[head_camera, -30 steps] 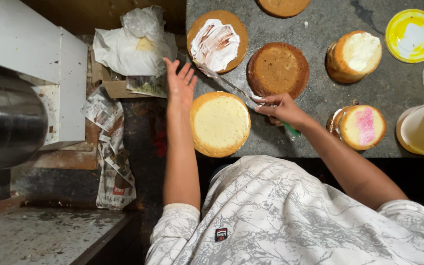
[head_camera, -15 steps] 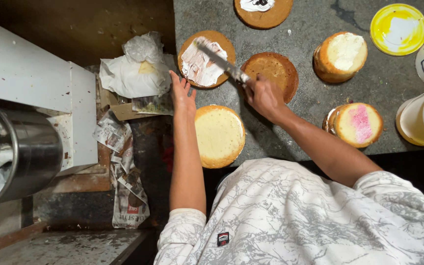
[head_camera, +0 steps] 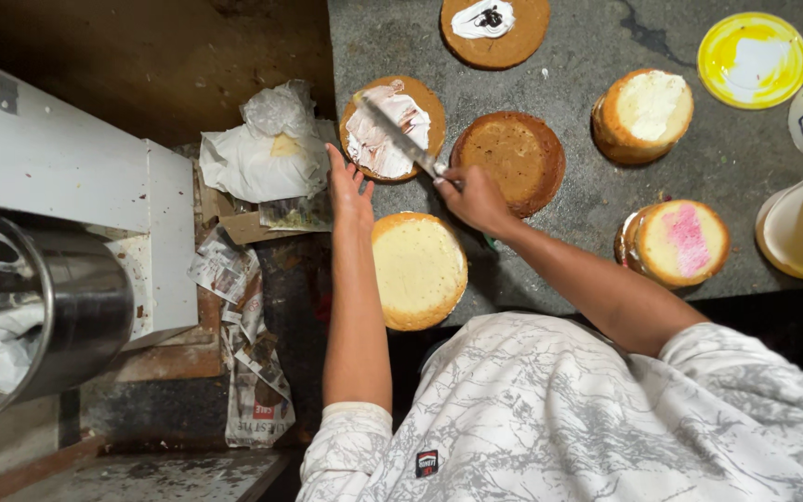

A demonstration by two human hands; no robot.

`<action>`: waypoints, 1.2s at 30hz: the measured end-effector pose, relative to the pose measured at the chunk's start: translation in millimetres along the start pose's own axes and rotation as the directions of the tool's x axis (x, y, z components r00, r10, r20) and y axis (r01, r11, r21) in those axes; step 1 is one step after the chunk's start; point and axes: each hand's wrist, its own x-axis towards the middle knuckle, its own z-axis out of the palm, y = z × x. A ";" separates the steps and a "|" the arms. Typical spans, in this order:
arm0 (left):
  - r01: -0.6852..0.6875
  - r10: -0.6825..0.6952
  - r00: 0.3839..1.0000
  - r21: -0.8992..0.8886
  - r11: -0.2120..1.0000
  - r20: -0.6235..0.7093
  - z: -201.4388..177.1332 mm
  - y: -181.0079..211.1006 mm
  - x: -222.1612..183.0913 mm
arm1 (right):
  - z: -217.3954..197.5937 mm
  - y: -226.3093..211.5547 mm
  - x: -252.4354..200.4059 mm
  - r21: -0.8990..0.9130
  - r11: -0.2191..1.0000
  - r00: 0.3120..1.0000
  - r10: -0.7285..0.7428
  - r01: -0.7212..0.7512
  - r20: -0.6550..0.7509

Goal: The person applies cream and spreads it over several sponge cake layers using a spatula, and then stacks the layers on top of each other.

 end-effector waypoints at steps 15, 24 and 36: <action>0.012 -0.011 1.000 -0.034 0.999 0.011 -5.4 -3.6 6.0 | -1.6 22.7 -20.2 -0.390 0.884 0.932 -0.334 0.257 -0.142; -0.008 0.007 1.000 0.021 1.000 0.030 -6.7 -2.7 2.8 | -40.0 39.3 -61.2 -0.385 0.917 0.980 -0.162 0.106 -0.115; -0.003 -0.013 0.999 0.356 0.935 0.041 17.1 32.6 -3.5 | -22.9 36.2 -114.2 0.322 0.916 0.969 0.202 -0.239 0.142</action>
